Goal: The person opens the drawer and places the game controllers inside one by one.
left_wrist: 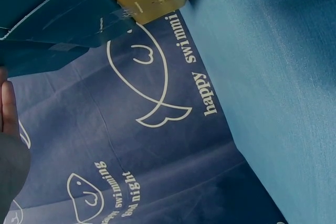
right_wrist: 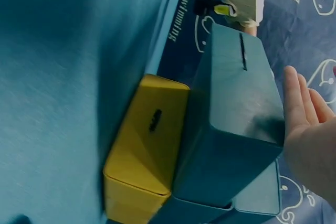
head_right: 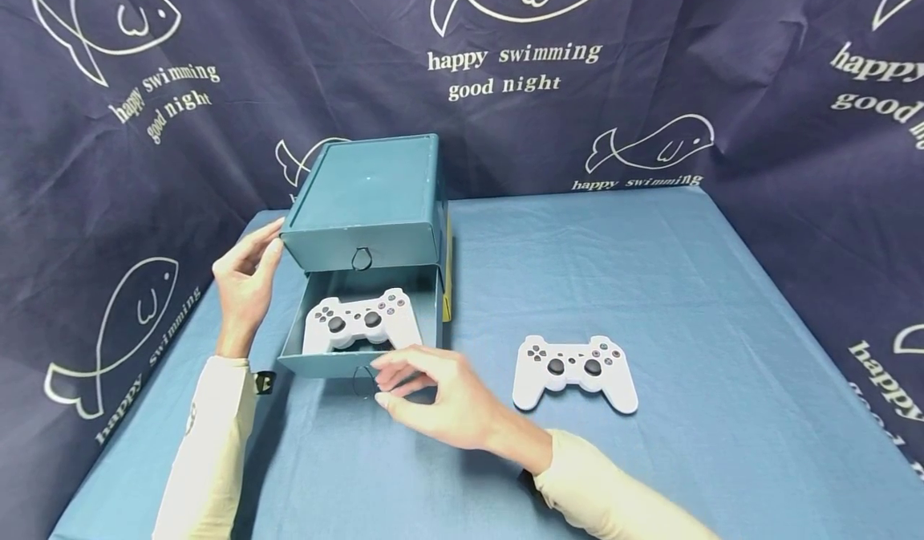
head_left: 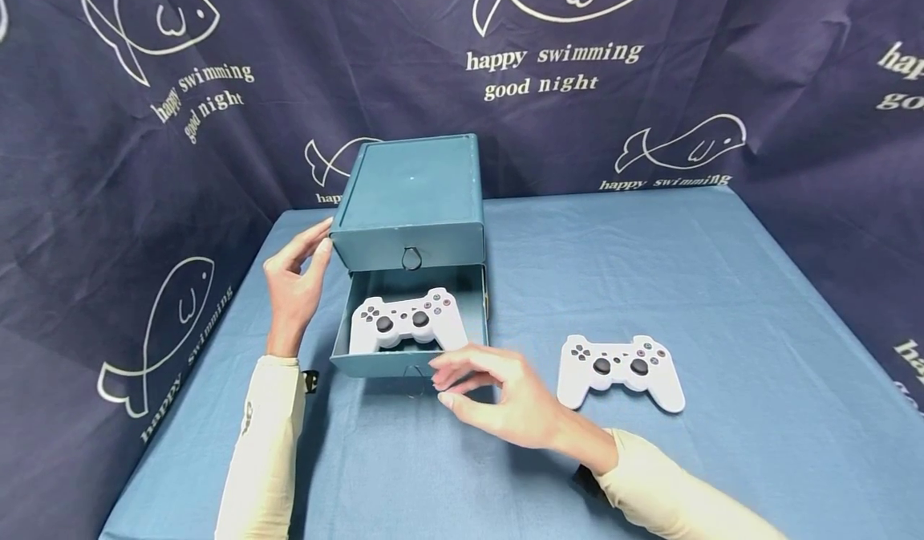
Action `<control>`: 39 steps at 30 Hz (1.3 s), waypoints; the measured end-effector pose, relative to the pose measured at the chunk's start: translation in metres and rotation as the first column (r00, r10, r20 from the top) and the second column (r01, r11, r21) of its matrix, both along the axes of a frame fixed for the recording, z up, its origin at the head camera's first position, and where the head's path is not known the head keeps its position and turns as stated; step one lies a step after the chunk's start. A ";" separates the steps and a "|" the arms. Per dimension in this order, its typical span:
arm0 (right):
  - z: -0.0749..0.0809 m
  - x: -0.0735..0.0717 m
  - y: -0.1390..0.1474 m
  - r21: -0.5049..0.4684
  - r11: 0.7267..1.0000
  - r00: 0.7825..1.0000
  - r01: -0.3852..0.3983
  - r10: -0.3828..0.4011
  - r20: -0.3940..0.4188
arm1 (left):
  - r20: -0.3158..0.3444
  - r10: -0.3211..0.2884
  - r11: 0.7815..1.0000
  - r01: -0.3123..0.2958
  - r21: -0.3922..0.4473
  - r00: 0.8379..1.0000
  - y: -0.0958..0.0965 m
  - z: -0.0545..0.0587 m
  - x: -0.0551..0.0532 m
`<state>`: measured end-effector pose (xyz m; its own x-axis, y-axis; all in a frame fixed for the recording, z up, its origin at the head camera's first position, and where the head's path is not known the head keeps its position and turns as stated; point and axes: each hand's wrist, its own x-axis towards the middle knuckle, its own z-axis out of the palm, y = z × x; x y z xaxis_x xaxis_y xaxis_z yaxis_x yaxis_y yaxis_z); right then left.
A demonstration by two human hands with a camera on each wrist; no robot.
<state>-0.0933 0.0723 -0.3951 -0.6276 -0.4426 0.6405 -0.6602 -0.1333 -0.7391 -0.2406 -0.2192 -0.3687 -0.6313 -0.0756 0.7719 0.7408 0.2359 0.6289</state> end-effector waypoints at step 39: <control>-0.027 -0.005 -0.022 0.177 0.968 0.934 -0.179 0.111 0.339 | -0.014 0.005 1.000 -0.005 0.005 1.000 0.002 0.000 0.000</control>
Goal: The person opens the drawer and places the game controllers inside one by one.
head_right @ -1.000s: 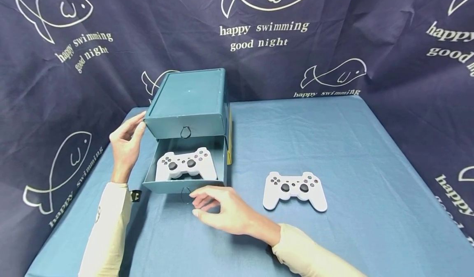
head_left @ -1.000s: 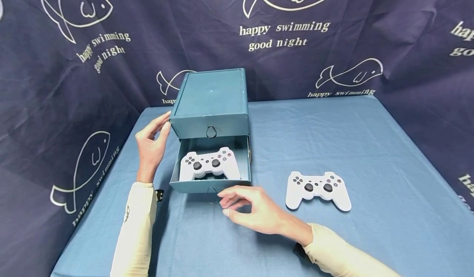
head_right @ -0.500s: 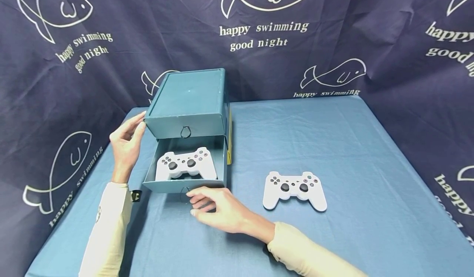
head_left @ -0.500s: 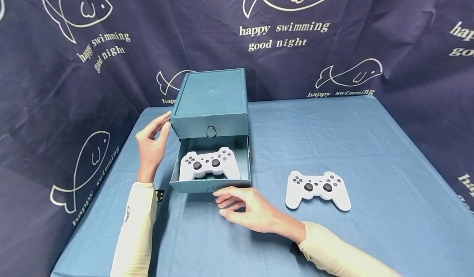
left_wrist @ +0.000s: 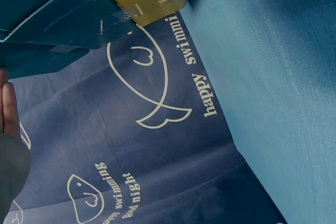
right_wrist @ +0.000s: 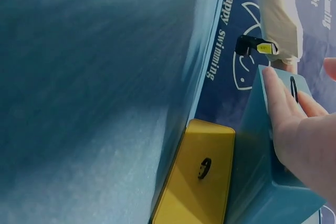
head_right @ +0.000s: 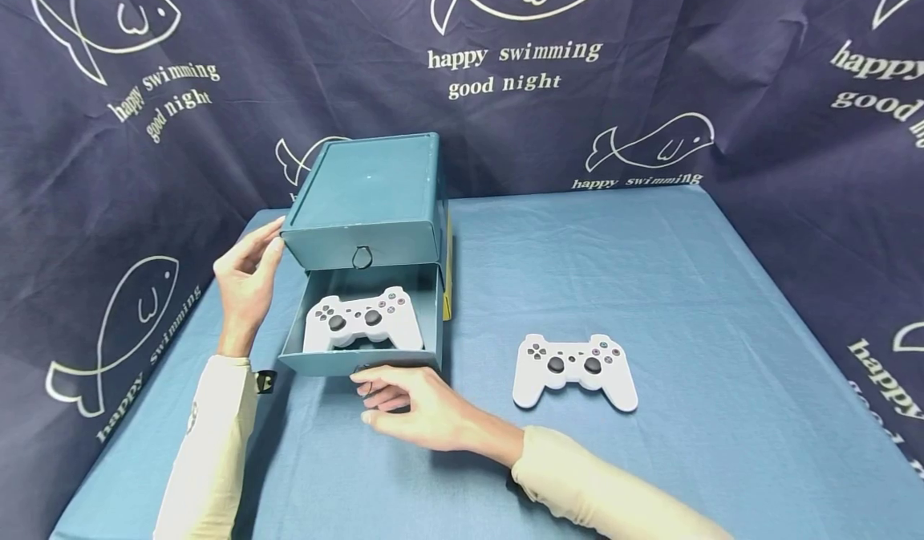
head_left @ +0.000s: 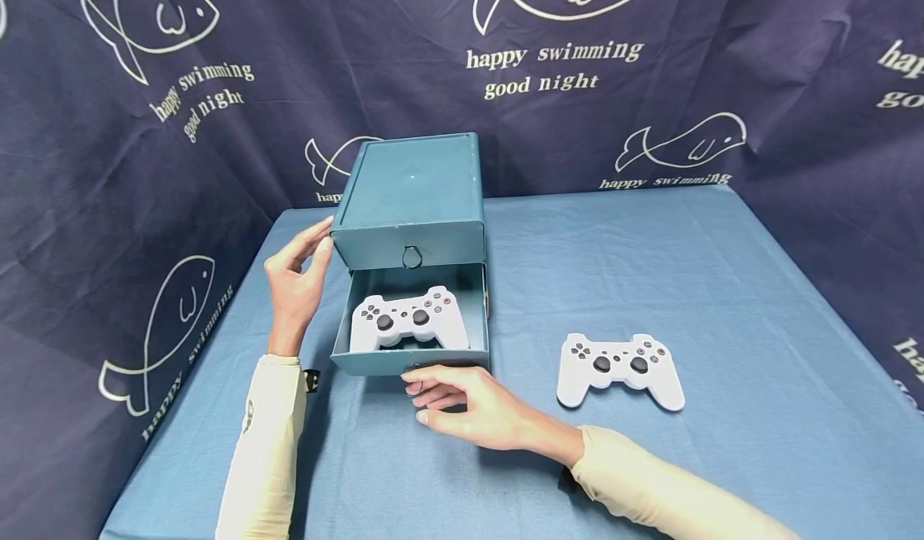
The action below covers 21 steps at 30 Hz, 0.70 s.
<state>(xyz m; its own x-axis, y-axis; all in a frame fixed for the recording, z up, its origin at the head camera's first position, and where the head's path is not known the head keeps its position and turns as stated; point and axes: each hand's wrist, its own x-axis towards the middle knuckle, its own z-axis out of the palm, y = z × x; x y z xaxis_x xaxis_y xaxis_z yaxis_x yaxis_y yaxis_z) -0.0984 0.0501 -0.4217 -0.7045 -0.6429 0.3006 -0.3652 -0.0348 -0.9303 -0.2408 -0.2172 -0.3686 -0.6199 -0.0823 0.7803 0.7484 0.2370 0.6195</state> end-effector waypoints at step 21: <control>-0.001 -0.004 -0.009 -0.030 1.000 0.999 -0.008 0.007 -0.041 | 0.009 -0.004 1.000 0.004 0.009 1.000 -0.001 -0.001 -0.002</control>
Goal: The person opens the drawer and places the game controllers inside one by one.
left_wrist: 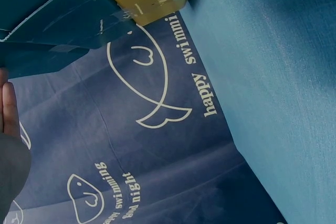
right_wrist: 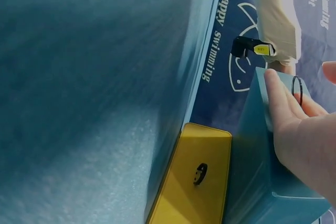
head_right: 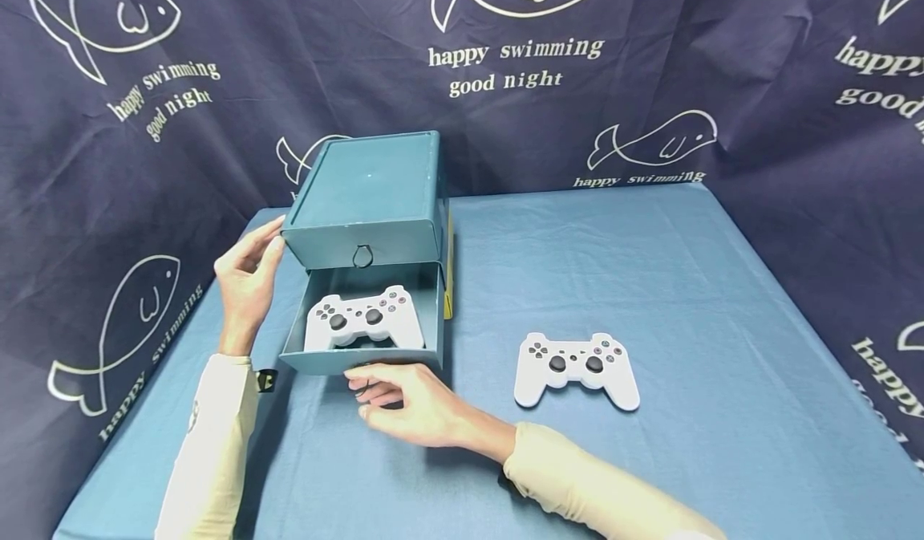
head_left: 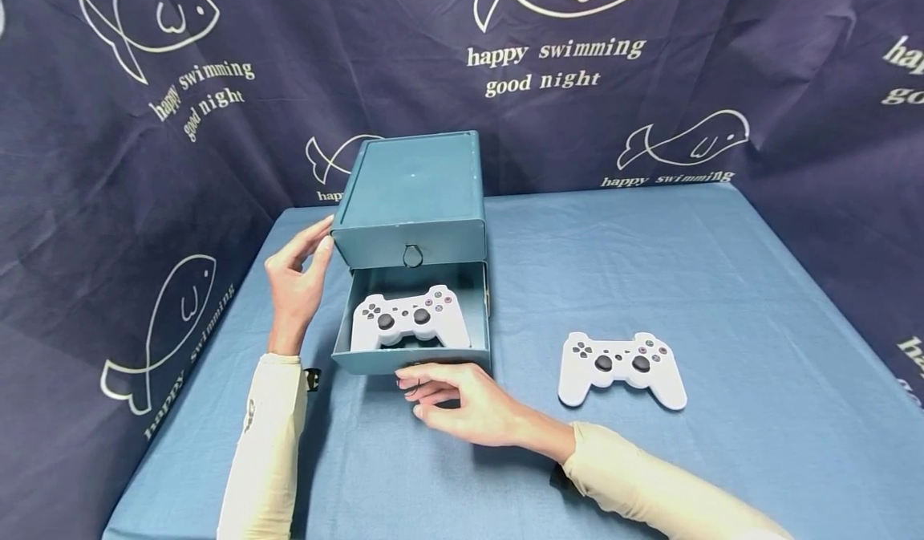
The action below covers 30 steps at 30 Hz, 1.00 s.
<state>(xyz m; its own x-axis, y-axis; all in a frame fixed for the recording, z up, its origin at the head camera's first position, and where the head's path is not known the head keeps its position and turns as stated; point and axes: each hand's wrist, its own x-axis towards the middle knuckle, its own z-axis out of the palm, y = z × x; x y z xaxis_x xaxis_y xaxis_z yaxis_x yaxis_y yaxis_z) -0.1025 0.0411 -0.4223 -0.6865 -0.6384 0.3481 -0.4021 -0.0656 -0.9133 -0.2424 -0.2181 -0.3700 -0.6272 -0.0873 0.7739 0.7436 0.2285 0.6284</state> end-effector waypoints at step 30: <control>0.001 -0.016 -0.002 -0.016 0.996 0.995 0.087 -0.088 -0.040 | 0.004 -0.013 1.000 0.013 -0.004 1.000 0.000 0.002 0.002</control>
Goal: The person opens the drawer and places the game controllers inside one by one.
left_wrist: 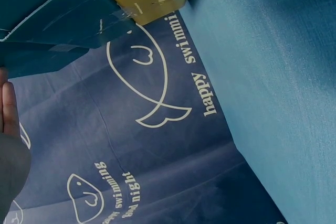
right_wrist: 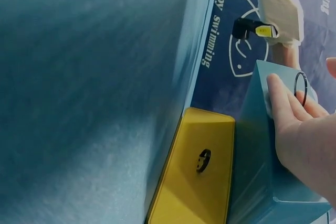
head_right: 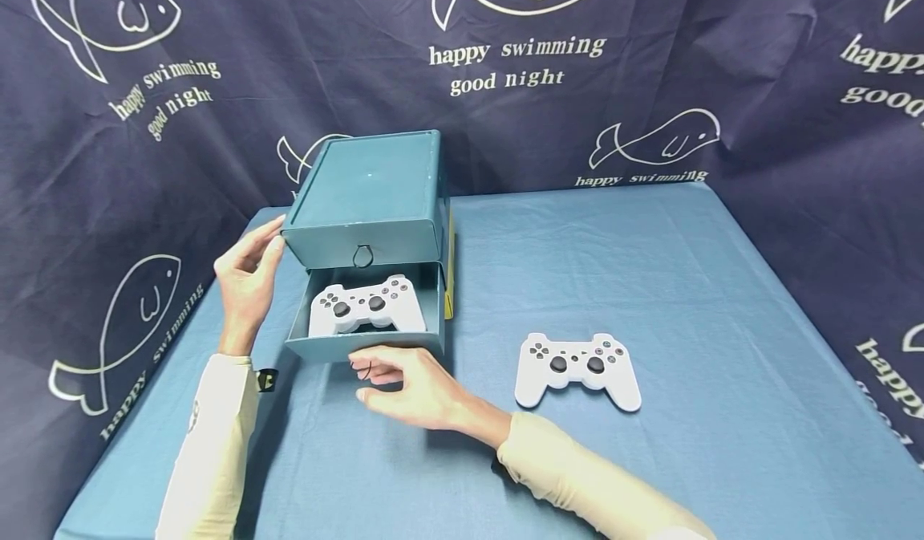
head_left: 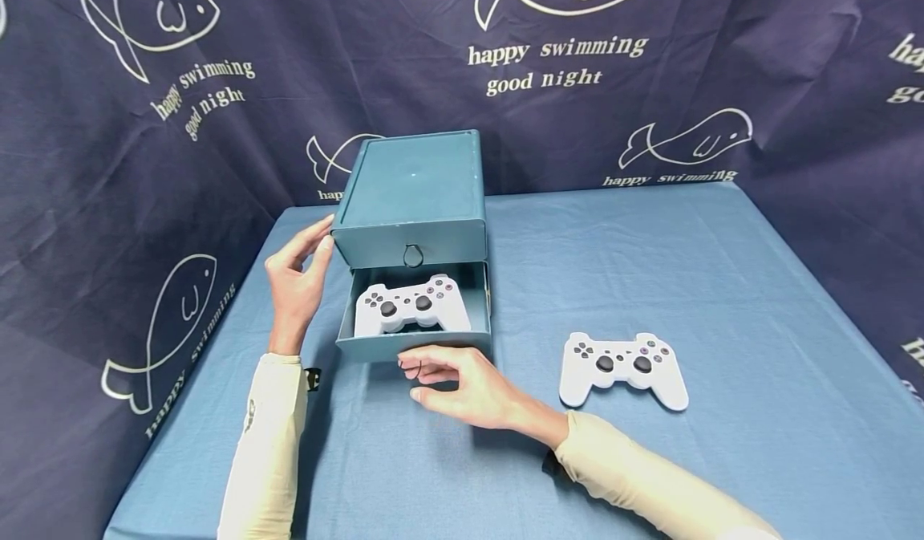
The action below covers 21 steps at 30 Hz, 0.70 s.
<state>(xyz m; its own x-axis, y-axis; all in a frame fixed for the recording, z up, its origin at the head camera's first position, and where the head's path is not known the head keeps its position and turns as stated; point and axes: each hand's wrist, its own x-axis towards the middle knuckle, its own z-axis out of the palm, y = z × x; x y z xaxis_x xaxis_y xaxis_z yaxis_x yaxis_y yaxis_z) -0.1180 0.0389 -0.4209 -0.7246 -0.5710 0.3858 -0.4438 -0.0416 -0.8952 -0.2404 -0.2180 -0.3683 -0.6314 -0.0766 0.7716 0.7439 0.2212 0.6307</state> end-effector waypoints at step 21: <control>0.002 -0.027 -0.003 -0.041 0.997 0.998 0.061 -0.061 0.010 | 0.009 0.011 1.000 -0.011 -0.016 1.000 -0.001 -0.001 0.000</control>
